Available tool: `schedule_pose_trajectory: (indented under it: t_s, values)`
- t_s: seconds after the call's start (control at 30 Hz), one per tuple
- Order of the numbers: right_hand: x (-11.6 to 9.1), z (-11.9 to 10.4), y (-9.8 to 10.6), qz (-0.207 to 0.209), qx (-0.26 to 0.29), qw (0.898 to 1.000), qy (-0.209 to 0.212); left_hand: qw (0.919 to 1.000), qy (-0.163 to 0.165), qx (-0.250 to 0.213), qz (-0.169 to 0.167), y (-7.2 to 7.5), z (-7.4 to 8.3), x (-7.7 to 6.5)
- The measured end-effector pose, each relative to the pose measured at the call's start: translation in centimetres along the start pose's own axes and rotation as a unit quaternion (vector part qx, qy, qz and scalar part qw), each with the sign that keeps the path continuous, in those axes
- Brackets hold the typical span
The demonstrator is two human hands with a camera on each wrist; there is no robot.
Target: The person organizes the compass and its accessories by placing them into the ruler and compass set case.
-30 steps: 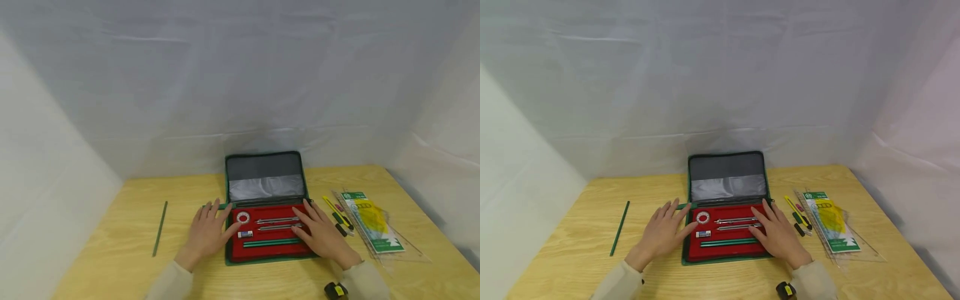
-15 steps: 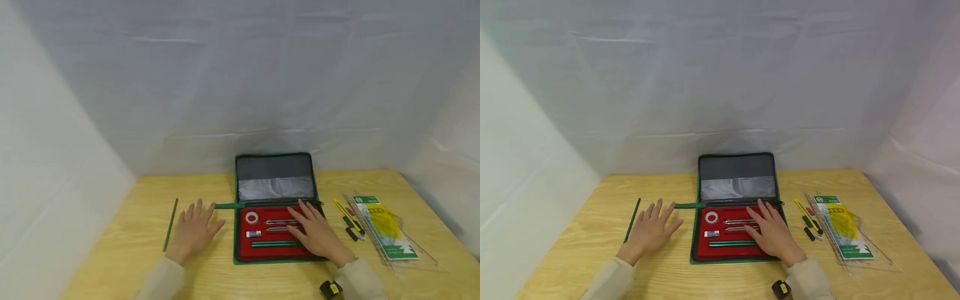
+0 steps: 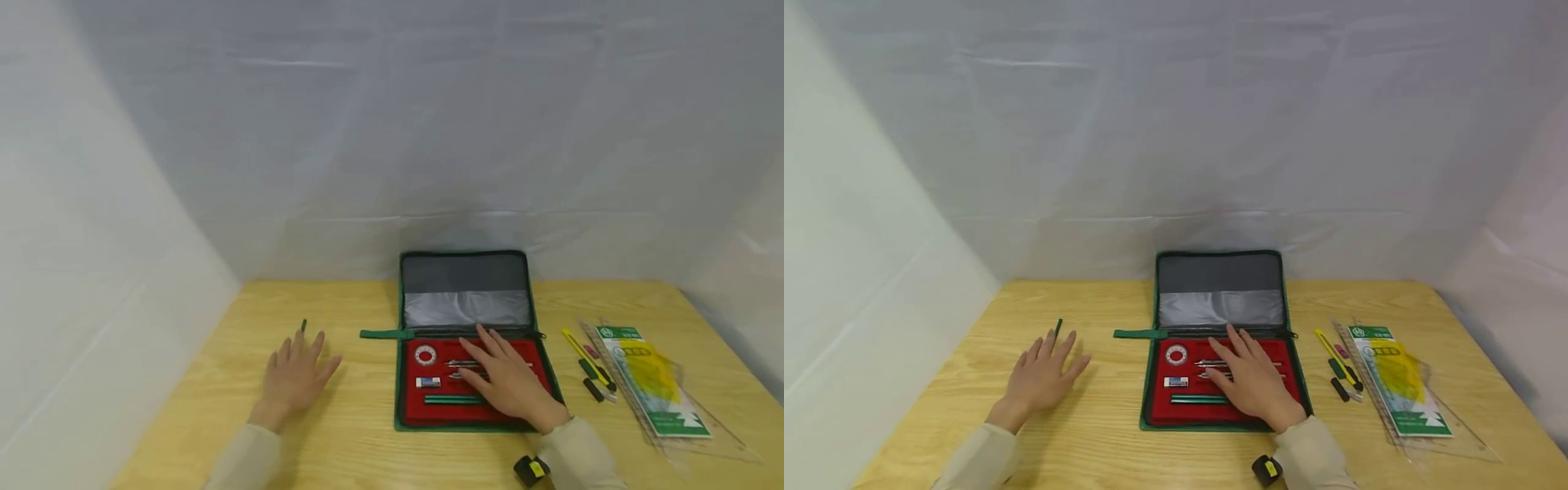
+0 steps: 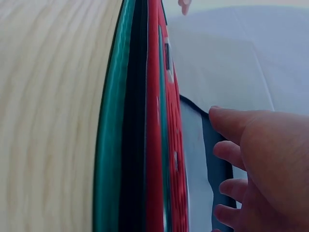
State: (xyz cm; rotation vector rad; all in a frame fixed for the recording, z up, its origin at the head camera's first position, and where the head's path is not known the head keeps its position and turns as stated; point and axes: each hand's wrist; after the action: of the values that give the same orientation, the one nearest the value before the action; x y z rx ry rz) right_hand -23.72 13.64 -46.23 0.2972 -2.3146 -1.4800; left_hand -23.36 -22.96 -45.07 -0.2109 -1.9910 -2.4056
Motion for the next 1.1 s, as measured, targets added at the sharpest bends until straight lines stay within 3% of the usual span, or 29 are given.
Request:
schedule_pose_trajectory:
  t_s: [0.37, 0.63, 0.83, 1.1]
  values:
    - [0.6, -0.9, -0.7, -0.023, 0.011, 1.000, 0.002, 0.9997, 0.025, 0.001, 0.001, 0.4, -2.1, -1.1]
    - [0.6, -1.2, -1.2, -0.025, 0.020, 0.999, 0.005, 0.9981, 0.055, -0.021, -0.019, 1.1, -2.9, -1.7]
    - [0.4, -1.0, -1.2, -0.022, 0.024, 0.999, 0.007, 0.9982, 0.051, -0.031, -0.008, 1.4, -3.4, -1.4]
    - [0.1, -0.7, -1.0, -0.022, 0.026, 0.999, 0.003, 0.9931, 0.087, -0.077, -0.015, 1.4, -3.7, -0.7]
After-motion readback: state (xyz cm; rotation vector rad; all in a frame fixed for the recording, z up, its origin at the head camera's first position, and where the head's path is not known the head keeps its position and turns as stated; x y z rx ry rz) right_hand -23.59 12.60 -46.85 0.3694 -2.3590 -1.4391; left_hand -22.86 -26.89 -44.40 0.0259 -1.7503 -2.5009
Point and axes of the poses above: each hand's wrist, its own x-axis towards the middle knuckle, its own y-axis out of the back of the hand, z = x × y, and after that the axes turned 5 degrees about z, right-handed
